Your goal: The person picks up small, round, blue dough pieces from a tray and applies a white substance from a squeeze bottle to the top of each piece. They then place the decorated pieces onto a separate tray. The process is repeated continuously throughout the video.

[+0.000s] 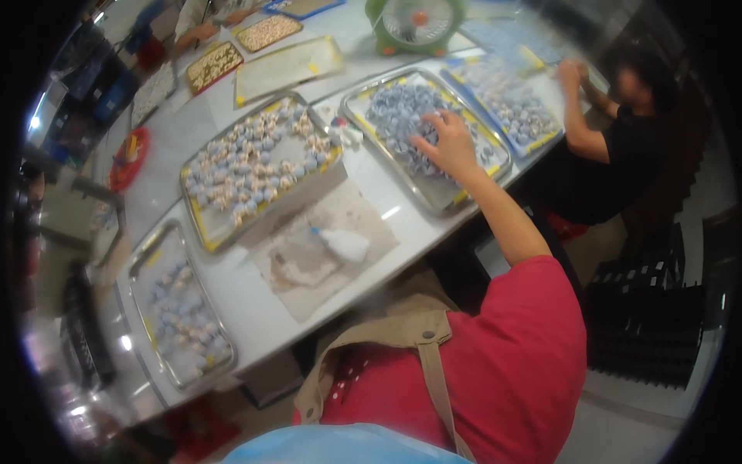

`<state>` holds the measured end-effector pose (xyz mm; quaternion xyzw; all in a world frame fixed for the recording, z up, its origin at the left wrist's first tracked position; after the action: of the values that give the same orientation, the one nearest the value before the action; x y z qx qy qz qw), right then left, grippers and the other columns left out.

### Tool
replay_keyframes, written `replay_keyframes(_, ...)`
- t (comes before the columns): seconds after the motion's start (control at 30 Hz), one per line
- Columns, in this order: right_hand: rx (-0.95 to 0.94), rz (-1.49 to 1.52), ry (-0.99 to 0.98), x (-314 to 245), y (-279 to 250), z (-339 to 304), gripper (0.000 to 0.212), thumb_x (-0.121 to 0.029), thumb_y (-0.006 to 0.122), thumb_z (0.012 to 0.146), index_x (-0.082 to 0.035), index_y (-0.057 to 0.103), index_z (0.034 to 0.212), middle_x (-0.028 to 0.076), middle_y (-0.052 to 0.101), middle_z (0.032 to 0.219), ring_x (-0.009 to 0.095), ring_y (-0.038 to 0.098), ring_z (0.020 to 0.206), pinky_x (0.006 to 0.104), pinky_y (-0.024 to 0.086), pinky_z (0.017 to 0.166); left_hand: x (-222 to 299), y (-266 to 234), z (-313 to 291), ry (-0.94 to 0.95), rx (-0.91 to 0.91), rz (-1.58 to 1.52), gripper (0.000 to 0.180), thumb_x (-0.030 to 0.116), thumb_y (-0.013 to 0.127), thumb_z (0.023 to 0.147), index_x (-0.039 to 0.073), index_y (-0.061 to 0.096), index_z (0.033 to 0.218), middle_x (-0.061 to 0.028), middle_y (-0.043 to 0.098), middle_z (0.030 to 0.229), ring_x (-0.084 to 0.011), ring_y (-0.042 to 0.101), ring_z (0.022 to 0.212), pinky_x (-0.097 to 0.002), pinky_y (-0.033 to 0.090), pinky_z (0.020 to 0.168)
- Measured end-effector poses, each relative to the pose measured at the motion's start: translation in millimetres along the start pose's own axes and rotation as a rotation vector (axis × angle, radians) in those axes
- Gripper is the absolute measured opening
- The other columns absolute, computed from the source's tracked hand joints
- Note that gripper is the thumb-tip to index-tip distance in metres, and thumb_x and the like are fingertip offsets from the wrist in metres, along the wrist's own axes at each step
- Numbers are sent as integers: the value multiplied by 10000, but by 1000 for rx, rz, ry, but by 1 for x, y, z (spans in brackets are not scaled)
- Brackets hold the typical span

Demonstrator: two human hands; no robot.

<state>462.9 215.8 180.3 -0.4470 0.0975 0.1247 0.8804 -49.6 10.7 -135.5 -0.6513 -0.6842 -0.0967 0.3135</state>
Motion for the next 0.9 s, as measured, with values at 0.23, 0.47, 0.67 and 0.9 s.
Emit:
replay_keyframes(0.23, 106, -47, -234, 14, -2, -41, 273, -280, 653, 769, -130, 607, 992, 154, 523, 1175, 399, 447, 1110, 448, 347, 945, -71, -22, -25, -30, 81, -86, 337, 251, 521, 851, 7, 603, 1068, -183, 625, 933, -266, 611, 837, -360, 476, 744)
replay_keyframes(0.47, 68, -125, -162, 27, 13, -48, 393, -364, 554, 837, -168, 555, 1178, 157, 404, 1331, 434, 347, 1211, 518, 284, 985, -121, -41, -68, -99, 186, -169, 359, 281, 522, 848, 4, 608, 1059, -192, 629, 913, -282, 616, 823, -370, 479, 736)
replay_keyframes(0.67, 261, -182, -113, -11, -1, -41, 381, -288, 595, 823, -124, 554, 1164, 170, 439, 1292, 403, 388, 1189, 480, 319, 964, -90, -46, -105, 1, 218, -8, 379, 306, 523, 846, 1, 612, 1051, -200, 633, 895, -297, 620, 811, -378, 481, 728)
replay_keyframes(0.9, -265, 738, -186, -133, -10, -83, 452, -253, 693, 730, -59, 537, 1107, 148, 576, 984, 309, 566, 881, 380, 458, 762, 89, -20, -217, 809, 180, 712, 314, 275, 569, 831, -8, 632, 949, -164, 630, 771, -279, 563, 607, -340, 439, 581)
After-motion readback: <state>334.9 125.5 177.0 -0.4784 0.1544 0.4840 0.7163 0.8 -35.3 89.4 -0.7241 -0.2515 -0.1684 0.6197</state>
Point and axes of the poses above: each hand's wrist, its own z-axis towards the middle knuckle, its own y-axis out of the palm, x = y × z, the point moved 1 cm from there along z, towards the middle knuckle
